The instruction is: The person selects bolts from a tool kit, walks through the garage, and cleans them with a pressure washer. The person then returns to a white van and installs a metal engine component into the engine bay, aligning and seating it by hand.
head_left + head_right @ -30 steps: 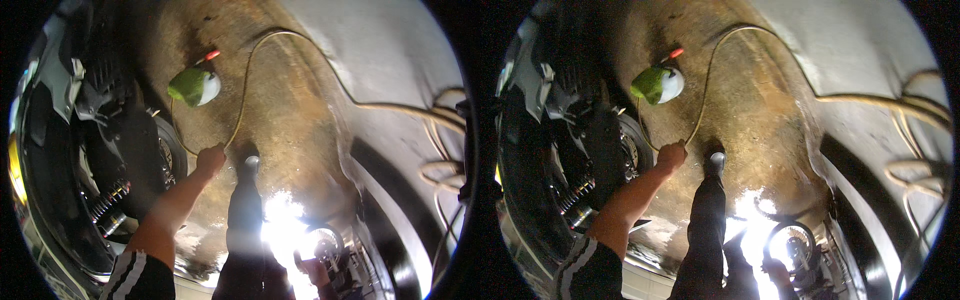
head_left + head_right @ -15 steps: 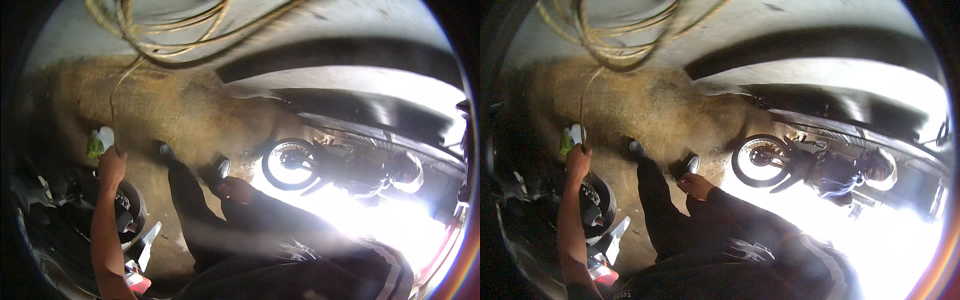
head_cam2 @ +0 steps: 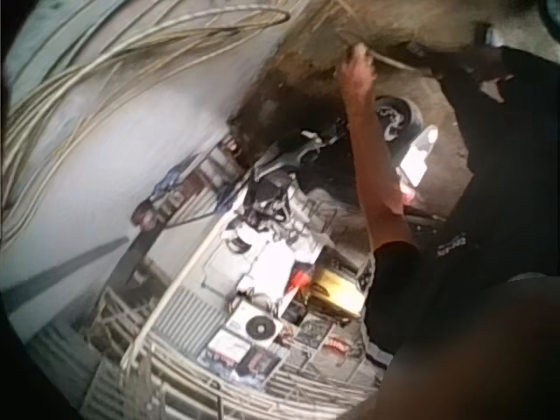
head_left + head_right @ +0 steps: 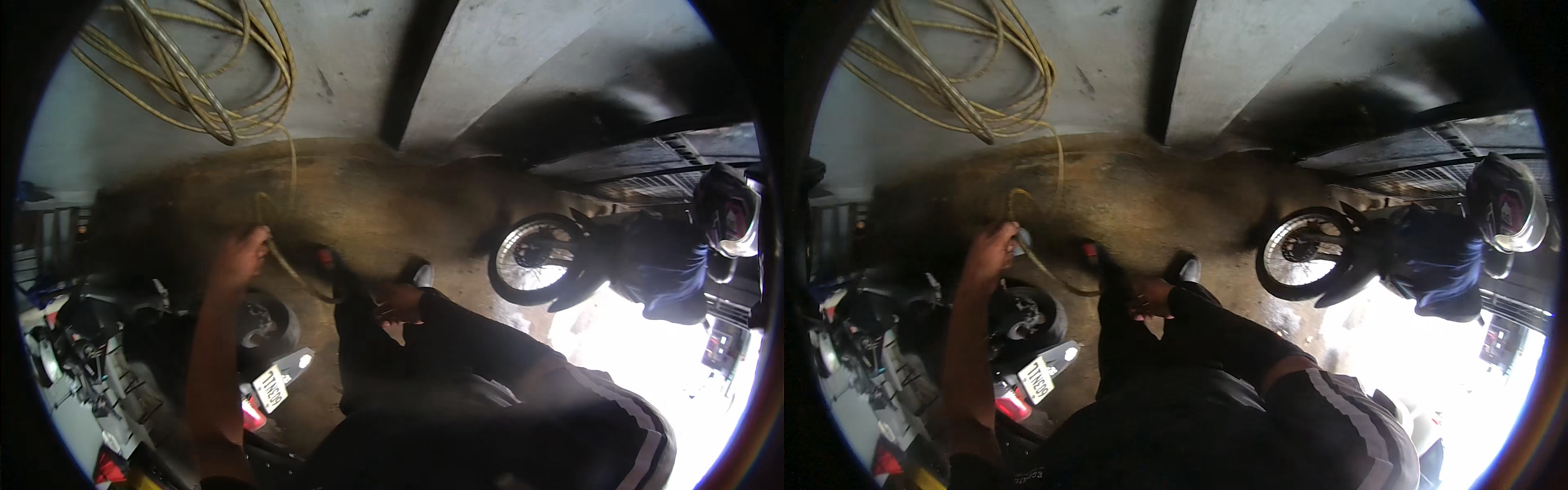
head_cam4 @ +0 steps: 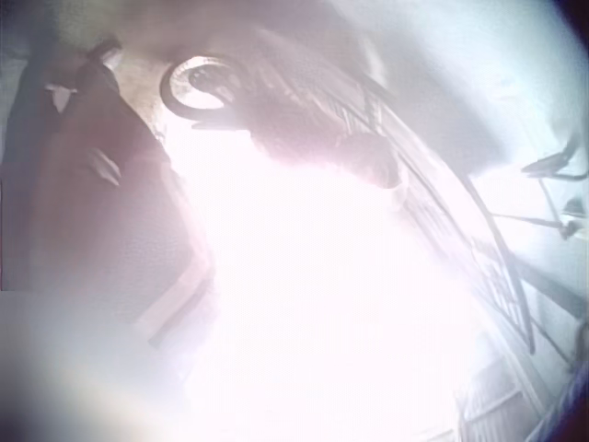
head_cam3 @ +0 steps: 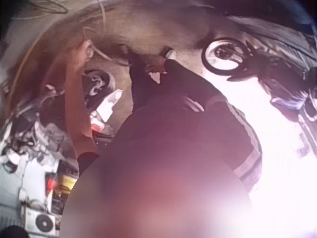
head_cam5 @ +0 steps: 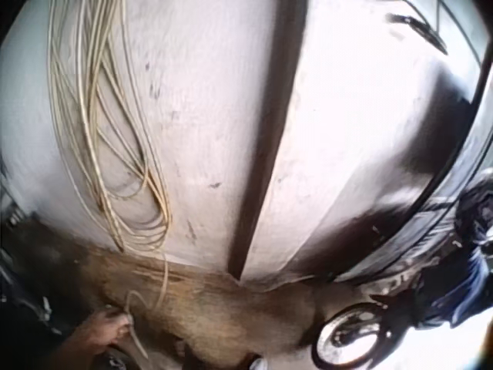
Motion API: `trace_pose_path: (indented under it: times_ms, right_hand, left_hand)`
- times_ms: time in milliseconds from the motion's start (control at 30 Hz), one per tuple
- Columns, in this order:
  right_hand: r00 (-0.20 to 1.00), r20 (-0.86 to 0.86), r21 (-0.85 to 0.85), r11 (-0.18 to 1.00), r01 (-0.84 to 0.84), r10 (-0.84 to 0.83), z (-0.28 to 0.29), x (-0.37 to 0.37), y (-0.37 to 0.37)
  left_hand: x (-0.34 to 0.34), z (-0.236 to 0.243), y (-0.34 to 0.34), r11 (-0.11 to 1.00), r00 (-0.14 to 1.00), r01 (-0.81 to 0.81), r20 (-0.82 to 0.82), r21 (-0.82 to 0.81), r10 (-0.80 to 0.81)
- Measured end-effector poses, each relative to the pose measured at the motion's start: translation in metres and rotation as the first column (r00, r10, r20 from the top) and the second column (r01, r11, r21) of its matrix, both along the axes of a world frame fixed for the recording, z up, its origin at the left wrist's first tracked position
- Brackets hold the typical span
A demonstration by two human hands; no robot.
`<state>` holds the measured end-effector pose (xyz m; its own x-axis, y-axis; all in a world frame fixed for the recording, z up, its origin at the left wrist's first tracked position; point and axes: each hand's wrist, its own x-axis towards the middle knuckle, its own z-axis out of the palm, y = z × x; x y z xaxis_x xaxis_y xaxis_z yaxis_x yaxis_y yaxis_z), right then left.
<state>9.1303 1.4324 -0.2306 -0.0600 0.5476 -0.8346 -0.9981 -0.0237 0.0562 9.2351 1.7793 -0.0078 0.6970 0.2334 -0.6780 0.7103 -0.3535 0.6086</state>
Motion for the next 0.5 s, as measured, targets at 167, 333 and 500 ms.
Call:
trace_pose_path:
  times_ms: [167,333,500]
  right_hand:
    - [0.896,-0.322,-0.217,0.945,0.244,-0.306,-0.008,0.024,-0.022]
    - [0.586,0.418,0.024,0.653,0.757,-0.695,-0.038,0.090,-0.146]
    - [0.561,0.453,0.126,0.673,0.729,-0.693,0.061,0.226,-0.266]
  left_hand:
    - [-0.023,0.111,-0.093,0.872,0.941,-0.285,0.058,-0.397,0.334]
    - [-0.069,0.149,-0.081,0.831,0.932,-0.297,0.047,-0.471,0.360]
    - [-0.082,0.086,-0.039,0.757,0.935,-0.326,-0.076,-0.566,0.345]
